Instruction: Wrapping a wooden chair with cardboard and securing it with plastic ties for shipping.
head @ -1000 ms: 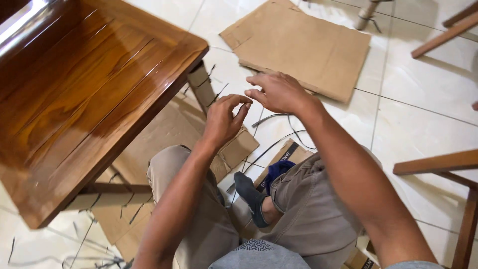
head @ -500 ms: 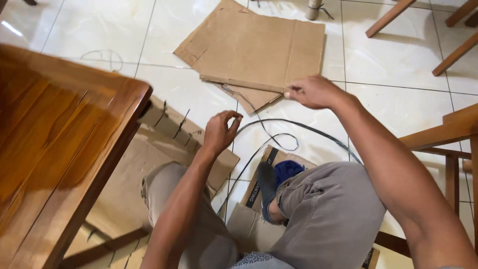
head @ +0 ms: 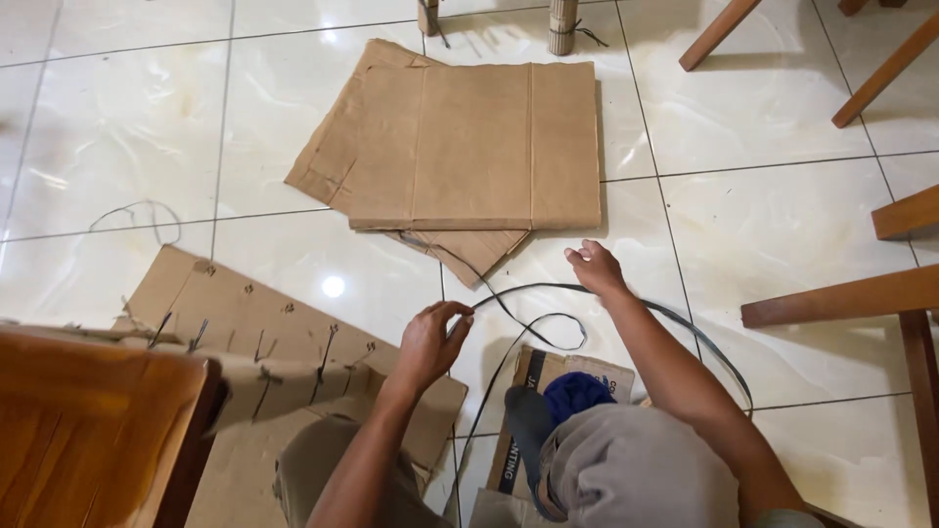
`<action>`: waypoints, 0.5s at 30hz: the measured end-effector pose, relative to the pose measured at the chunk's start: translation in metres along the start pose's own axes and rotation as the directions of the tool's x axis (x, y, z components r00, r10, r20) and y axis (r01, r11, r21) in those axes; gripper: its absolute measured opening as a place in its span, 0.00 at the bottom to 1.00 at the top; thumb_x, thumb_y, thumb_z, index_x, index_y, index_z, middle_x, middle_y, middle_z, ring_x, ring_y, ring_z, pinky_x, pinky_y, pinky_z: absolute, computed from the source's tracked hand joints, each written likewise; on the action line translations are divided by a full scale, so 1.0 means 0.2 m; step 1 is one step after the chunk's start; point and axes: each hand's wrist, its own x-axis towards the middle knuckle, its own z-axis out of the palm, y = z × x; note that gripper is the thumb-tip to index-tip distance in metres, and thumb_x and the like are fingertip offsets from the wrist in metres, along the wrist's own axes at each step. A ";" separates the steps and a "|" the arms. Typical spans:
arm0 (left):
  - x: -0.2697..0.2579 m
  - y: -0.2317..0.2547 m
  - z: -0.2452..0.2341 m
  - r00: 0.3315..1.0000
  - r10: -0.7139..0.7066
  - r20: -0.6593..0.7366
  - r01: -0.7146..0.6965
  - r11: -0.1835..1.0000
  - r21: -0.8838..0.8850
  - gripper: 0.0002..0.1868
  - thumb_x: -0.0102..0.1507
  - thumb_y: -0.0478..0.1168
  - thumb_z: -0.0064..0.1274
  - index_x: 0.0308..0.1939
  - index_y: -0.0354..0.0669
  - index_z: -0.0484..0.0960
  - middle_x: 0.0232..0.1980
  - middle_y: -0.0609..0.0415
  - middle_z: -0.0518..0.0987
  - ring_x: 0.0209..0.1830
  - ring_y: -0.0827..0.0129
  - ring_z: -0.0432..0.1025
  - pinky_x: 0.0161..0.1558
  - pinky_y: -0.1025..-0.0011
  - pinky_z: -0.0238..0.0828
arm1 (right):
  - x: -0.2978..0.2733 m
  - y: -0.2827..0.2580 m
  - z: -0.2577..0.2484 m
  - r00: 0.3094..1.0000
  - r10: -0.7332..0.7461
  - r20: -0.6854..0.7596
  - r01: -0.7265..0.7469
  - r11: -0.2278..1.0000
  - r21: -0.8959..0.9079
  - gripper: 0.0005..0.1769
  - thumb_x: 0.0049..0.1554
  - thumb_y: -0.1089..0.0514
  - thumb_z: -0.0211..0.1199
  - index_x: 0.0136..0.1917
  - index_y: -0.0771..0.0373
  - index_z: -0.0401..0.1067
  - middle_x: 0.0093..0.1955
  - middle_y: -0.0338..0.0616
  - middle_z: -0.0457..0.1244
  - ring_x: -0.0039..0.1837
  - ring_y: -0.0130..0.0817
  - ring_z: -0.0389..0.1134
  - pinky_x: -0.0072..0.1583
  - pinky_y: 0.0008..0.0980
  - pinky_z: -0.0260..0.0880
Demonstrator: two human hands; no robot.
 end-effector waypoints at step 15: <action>0.07 0.00 -0.06 0.992 -0.024 0.123 0.026 1.000 -0.010 0.11 0.66 0.41 0.52 0.50 0.49 0.85 0.49 0.47 0.85 0.53 0.47 0.79 0.51 0.52 0.77 | -0.06 -0.21 -0.10 0.998 0.043 -0.039 0.005 0.600 0.800 0.48 0.65 0.56 0.59 0.86 0.53 0.32 0.87 0.49 0.32 0.76 0.64 0.58 0.71 0.58 0.63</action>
